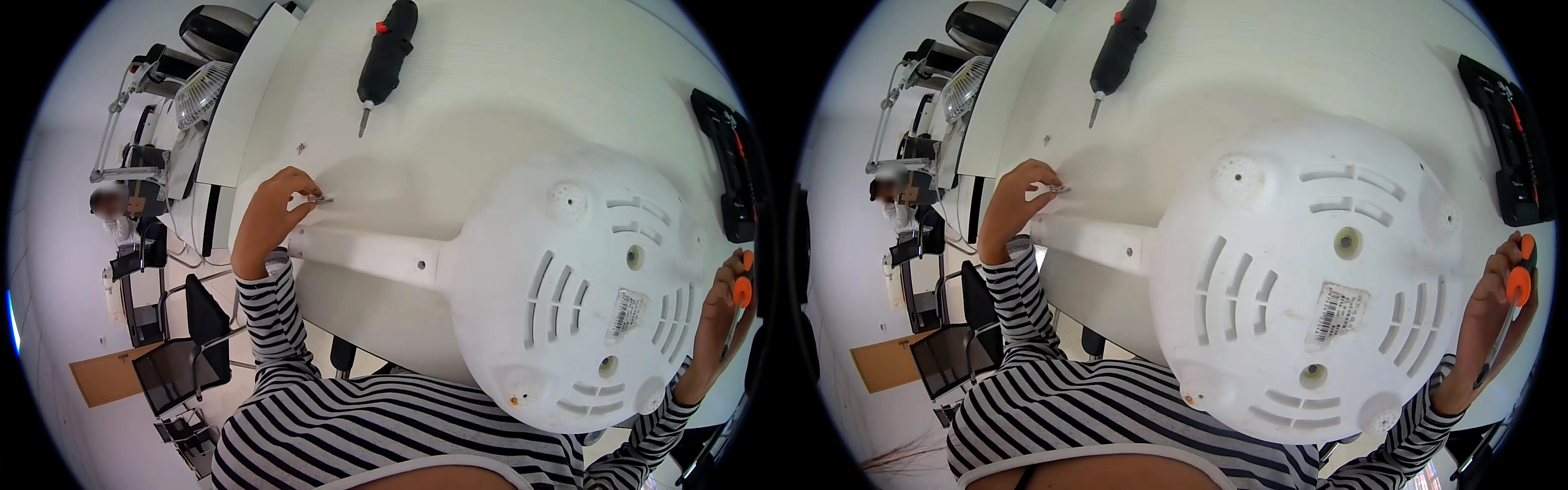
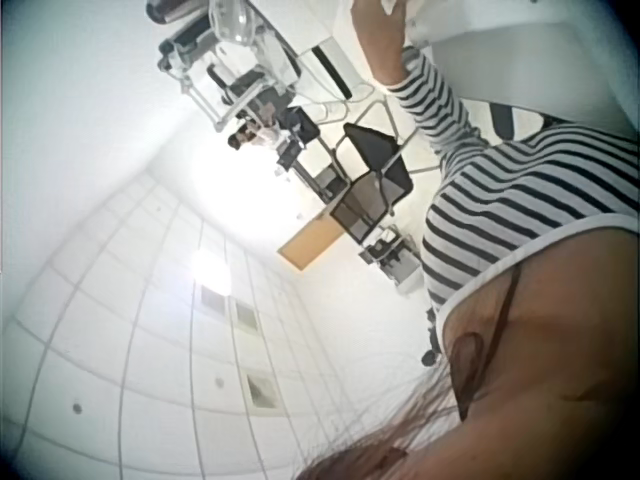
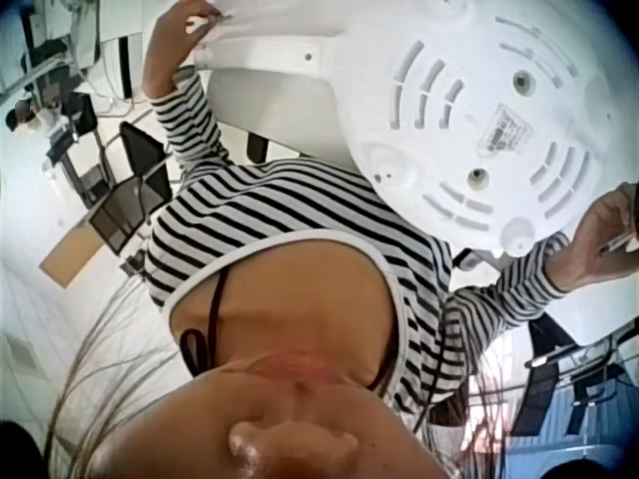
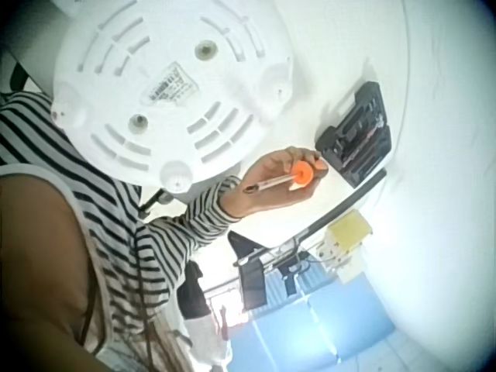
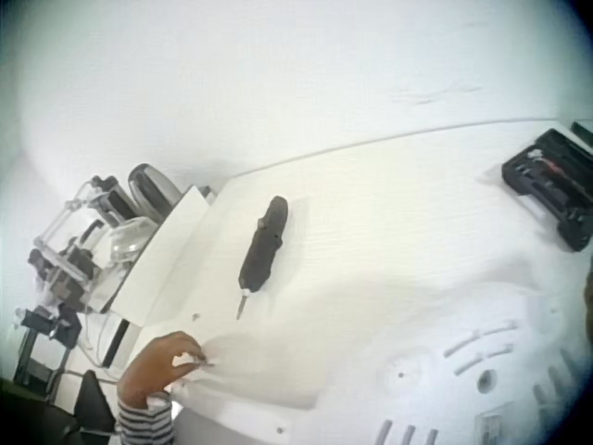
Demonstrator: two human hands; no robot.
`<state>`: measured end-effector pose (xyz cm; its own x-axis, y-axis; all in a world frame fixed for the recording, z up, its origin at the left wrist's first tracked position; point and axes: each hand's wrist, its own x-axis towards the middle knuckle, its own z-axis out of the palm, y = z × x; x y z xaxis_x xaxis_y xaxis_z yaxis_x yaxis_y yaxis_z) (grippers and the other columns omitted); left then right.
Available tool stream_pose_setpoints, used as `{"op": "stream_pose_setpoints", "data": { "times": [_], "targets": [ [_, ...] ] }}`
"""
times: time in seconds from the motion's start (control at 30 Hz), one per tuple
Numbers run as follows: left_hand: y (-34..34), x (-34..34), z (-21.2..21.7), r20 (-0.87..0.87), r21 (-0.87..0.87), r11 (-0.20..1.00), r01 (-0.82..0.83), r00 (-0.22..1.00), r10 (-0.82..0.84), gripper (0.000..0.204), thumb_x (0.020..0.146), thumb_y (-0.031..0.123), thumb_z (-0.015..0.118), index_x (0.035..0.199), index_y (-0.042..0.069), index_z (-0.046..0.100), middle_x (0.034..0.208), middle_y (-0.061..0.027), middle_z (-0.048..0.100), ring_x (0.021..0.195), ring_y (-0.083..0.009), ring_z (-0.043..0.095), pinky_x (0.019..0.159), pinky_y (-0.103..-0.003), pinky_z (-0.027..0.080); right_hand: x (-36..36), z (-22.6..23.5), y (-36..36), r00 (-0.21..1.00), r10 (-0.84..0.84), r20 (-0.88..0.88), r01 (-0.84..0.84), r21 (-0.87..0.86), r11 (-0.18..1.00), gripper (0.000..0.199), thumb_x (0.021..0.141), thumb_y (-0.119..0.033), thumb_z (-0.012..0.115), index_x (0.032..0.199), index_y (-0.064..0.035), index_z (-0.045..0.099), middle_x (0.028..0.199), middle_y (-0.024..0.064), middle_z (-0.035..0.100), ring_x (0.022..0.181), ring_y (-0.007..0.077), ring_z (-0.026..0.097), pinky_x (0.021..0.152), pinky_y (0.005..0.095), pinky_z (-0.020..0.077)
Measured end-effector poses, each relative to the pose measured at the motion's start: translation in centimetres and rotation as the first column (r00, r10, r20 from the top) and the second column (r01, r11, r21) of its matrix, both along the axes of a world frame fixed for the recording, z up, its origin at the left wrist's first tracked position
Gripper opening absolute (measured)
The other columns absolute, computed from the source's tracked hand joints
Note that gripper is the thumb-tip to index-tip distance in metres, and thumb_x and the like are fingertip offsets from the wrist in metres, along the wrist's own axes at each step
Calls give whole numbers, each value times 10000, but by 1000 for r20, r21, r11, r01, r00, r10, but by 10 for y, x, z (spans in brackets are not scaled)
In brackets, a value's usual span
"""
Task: The person uses a screwdriver to tighten screws on the base of a white electric fan placed on a white table. The person repositions the fan and continues to secure the screws until the base is fully attached.
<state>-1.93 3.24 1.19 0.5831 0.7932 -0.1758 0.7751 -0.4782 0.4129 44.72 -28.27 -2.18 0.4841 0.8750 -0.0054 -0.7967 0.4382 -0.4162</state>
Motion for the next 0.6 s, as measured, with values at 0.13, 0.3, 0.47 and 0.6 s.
{"op": "stream_pose_setpoints", "data": {
  "times": [0.13, 0.3, 0.47, 0.6],
  "targets": [
    [6, -4, -5, 31, 29, 999, 30, 999, -31, 148, 680, -11, 623, 822, 2, 583, 864, -66, 586, 814, -191, 577, 704, -297, 441, 5, 0, -2, 1000, 4, -12, -4, 20, 1000, 524, 882, -167, 505, 1306, -3, 244, 1080, 157, 445, 857, 227, 508, 702, 261, 443],
    [5, -11, -12, 62, 56, 998, 21, 998, -24, 148, 700, -15, 614, 841, 4, 571, 840, -70, 600, 768, -181, 589, 672, -285, 441, 1, 5, -1, 999, -5, 34, 5, -8, 1000, 530, 884, -183, 510, 1306, 2, 248, 1088, 151, 436, 842, 219, 511, 707, 251, 444],
    [1, -17, -18, 123, 37, 998, 42, 991, -47, 196, 711, -38, 603, 893, 17, 557, 771, -57, 595, 706, -138, 574, 623, -246, 440, -6, 10, -2, 992, 8, 126, -10, 14, 1000, 508, 888, -175, 503, 1285, 45, 275, 1061, 158, 471, 865, 204, 511, 696, 237, 443],
    [-2, -21, -17, 103, 39, 999, 30, 994, -34, 305, 756, -37, 555, 1051, 39, 543, 788, -45, 555, 698, -122, 544, 635, -238, 440, -10, 13, -2, 991, -58, 118, 51, 61, 997, 471, 904, -202, 471, 1262, 75, 339, 1164, 184, 468, 997, 197, 502, 754, 261, 456]
  ]
}}
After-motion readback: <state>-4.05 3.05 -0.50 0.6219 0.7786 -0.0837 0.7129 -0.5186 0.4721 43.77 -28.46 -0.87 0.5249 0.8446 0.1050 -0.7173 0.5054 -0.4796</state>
